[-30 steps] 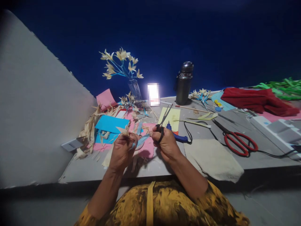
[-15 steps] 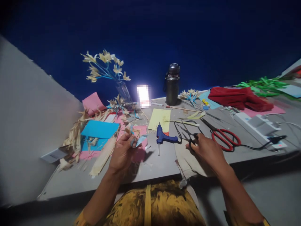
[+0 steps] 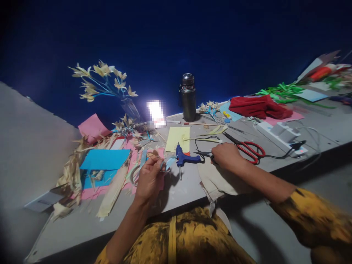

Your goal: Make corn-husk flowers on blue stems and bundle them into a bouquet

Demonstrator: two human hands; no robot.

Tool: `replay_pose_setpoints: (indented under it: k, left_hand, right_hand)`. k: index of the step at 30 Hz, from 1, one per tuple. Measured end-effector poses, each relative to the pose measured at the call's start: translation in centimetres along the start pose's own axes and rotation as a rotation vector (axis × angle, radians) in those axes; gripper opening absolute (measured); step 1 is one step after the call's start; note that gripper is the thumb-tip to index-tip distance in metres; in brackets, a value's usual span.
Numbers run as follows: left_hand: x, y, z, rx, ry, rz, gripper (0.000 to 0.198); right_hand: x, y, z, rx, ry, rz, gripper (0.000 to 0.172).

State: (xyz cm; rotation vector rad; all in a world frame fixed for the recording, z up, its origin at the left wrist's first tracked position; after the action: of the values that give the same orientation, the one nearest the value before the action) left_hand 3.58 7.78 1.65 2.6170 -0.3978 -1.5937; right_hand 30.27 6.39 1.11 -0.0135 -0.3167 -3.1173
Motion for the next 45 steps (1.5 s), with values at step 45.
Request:
replay_pose_setpoints:
  k: [45]
  left_hand:
    - [1.1, 1.8, 0.3, -0.015, -0.155, -0.001, 0.024]
  right_hand:
    - [11.9, 0.4, 0.2, -0.38, -2.275, -0.159, 0.036]
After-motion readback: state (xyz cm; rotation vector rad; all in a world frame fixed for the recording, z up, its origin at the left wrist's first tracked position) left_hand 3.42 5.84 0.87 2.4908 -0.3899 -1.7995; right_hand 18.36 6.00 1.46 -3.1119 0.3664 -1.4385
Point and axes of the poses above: each hand's wrist, its own y-axis away from the middle knuckle, its own z-axis out of the back of the hand, x = y × z, the point moved 6 cm from there along -y, towards the middle knuckle, and after that the axes turned 5 degrees about z, right-handed, at the moved point
